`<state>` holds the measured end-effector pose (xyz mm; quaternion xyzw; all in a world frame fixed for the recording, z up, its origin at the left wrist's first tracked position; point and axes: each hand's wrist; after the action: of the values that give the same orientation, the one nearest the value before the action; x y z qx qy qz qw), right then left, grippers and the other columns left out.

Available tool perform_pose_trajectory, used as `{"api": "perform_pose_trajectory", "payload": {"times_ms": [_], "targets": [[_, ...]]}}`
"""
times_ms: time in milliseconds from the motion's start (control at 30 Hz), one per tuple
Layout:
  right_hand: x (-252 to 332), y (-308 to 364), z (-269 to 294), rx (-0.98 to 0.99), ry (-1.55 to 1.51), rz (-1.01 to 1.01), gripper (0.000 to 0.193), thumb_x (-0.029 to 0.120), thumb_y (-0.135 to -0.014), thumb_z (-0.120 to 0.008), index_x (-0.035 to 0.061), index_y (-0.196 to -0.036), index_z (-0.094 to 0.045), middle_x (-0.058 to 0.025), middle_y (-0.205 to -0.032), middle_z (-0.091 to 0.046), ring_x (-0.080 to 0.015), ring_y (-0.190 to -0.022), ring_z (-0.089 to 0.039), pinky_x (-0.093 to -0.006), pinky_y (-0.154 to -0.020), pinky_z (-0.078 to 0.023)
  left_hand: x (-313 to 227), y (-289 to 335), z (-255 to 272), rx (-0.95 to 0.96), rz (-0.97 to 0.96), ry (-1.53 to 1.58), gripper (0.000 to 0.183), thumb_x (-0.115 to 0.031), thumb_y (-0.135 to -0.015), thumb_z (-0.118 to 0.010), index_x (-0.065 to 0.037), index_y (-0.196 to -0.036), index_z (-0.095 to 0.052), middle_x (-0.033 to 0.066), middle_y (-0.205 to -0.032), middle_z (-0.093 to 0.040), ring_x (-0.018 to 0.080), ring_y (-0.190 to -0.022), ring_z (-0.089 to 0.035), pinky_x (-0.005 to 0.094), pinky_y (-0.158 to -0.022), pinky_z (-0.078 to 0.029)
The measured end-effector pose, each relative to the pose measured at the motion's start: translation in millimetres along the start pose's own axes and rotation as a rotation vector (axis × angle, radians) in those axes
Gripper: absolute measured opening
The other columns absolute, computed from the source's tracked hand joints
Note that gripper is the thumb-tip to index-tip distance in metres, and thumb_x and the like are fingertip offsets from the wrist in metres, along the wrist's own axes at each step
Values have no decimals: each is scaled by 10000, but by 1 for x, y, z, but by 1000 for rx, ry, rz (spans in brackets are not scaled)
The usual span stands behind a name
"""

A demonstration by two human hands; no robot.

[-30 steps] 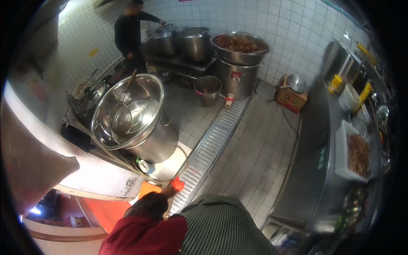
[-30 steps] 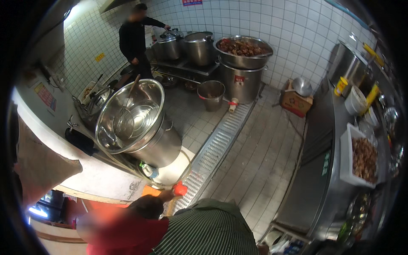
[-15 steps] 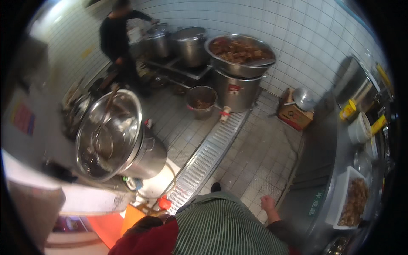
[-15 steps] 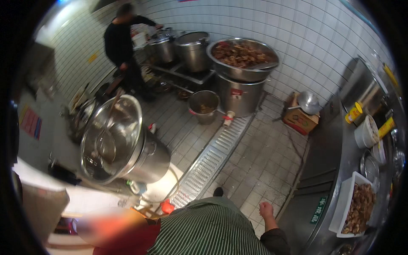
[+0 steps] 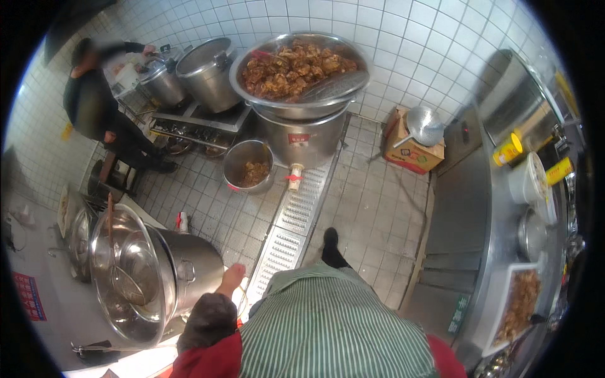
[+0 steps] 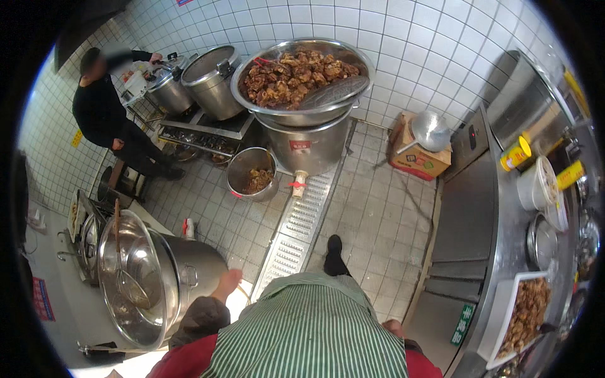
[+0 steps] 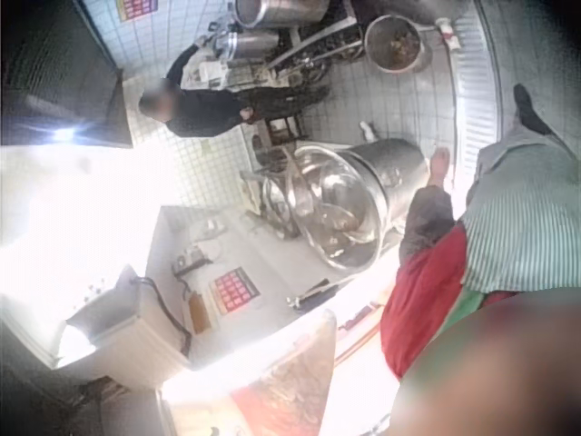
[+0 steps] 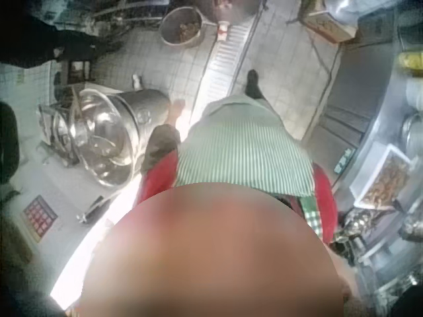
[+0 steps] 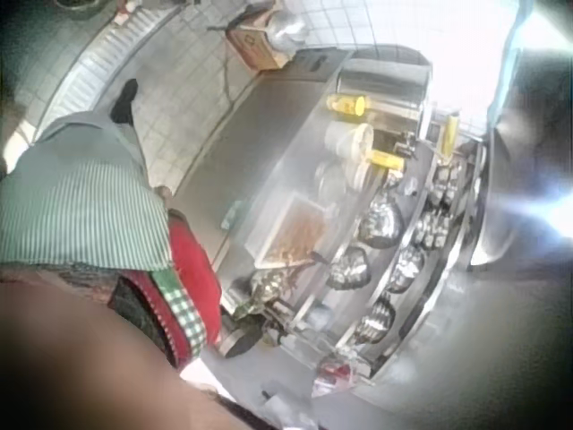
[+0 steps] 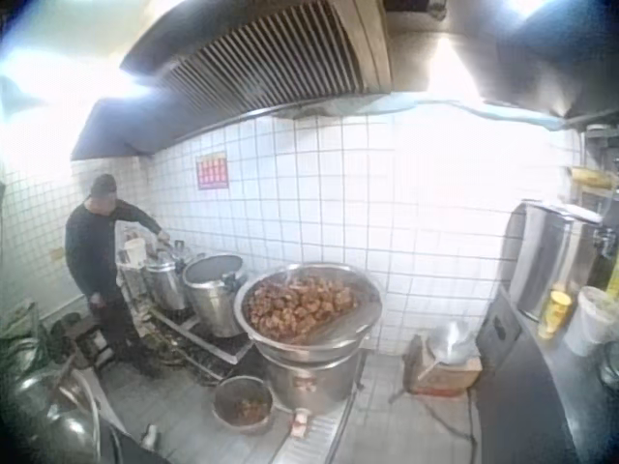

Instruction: The person walks into a commercial kitchen and uses a large slotted ladle to scoop braised meat from a boiling pot into a metal bowl. The person repeats this scooping action multiple times, transferring meat from the pot to the bowl.

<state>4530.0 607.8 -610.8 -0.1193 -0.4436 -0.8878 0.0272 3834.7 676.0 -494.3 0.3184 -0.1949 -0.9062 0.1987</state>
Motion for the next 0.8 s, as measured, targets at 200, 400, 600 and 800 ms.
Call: {"api": "perform_pose_trajectory", "payload": {"times_ms": [200,400,600,800], "targets": [[44,-180,231,76,580,312,218,265,-832,-590,105,-853,-737,-71,-890,-717,-256,-859,-681,-420,-677,-531,21,65,-19,208,-245,-284,91,-124,-767,-582,-105,-729,-662,110,-745,-661,308,-720,-644,414,-673,-542],[182,-287,494,-469,-43,233,290,280,-911,-545,11,-888,-652,-186,-782,-649,-321,-698,-634,-419,-617,-500,-17,68,-58,32,265,255,159,-201,-866,-565,-98,-879,-685,101,-932,-664,282,-871,-638,390,-777,-519],[324,-314,624,-334,-897,256,243,251,-917,-595,13,-956,-627,-71,-633,-586,-160,-512,-565,-327,-469,-489,-68,10,-68,32,124,375,184,-223,-884,-553,-96,-893,-686,91,-958,-663,275,-906,-636,382,-787,-515],[354,-283,606,-224,-965,338,217,263,-923,-598,47,-908,-607,-42,-626,-567,-151,-483,-545,-303,-457,-468,-48,-75,-42,-182,-124,510,183,-243,-850,-560,-98,-864,-670,75,-960,-660,273,-932,-630,381,-790,-517]]}}
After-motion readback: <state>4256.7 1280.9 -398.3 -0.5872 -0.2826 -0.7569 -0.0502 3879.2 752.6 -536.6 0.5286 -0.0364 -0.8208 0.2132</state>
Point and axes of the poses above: each hand's wrist, its own y-axis away from the middle knuckle, its own z-axis out of the back of the hand, x = y × z
